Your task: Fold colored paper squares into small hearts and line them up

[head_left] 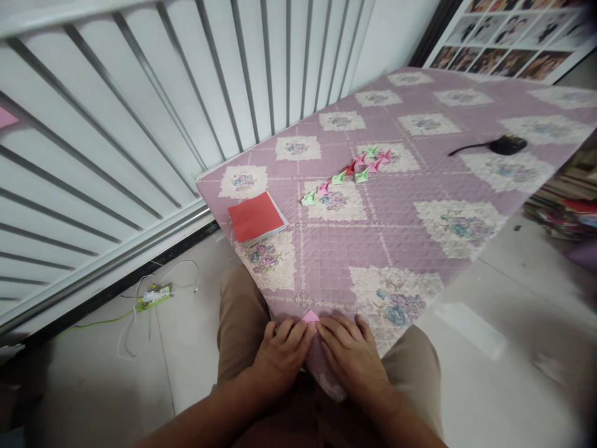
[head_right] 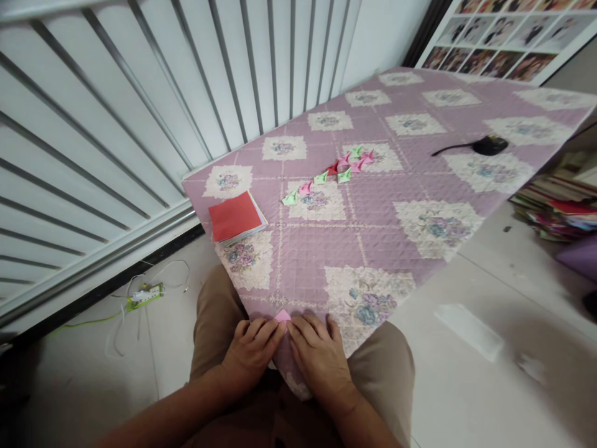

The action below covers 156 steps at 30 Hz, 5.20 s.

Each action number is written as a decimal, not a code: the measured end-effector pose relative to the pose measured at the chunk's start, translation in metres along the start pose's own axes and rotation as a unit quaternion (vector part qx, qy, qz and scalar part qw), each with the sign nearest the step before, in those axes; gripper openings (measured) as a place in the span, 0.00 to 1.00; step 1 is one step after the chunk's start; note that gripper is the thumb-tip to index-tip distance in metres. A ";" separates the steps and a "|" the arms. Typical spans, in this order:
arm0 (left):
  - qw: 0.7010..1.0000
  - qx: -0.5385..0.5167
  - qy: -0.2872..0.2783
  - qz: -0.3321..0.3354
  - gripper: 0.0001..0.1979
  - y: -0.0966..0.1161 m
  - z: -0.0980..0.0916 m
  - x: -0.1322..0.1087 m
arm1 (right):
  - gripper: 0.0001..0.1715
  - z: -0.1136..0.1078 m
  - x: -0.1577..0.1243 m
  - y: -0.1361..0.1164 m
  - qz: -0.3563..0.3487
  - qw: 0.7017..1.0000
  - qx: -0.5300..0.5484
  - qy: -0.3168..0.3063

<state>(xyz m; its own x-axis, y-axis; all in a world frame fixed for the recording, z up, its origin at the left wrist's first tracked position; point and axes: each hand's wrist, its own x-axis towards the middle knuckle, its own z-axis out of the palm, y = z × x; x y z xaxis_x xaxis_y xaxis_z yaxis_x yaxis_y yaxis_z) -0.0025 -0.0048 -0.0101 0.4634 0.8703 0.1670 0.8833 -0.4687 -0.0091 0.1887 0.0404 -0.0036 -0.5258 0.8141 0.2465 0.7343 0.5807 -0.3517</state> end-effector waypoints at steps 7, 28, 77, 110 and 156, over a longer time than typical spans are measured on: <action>0.994 -0.099 -0.021 -0.044 0.22 0.005 -0.005 0.000 | 0.06 -0.012 0.034 -0.008 0.107 0.993 -0.010 -0.058; 0.929 -0.254 -0.172 -0.206 0.09 -0.017 -0.030 0.064 | 0.14 -0.019 0.041 -0.005 0.146 0.981 0.066 -0.107; 0.951 -0.243 -0.026 -0.187 0.07 0.009 -0.017 0.047 | 0.08 -0.018 0.011 0.019 -0.012 0.999 0.033 0.004; 0.937 -0.185 -0.204 -0.216 0.09 0.002 -0.045 0.078 | 0.11 -0.022 0.025 0.018 0.120 0.990 -0.011 -0.070; 0.921 -0.161 -0.341 -0.097 0.15 -0.029 -0.040 0.107 | 0.08 -0.040 0.046 0.014 0.203 0.965 0.024 -0.164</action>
<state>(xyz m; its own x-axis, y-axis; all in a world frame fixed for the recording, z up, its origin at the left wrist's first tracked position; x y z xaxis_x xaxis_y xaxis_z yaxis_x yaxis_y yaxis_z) 0.0184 0.0963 0.0472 0.3330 0.7834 -0.5248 0.9382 -0.2193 0.2679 0.1927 0.0860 0.0391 -0.3129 0.9247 -0.2170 0.8919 0.2075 -0.4019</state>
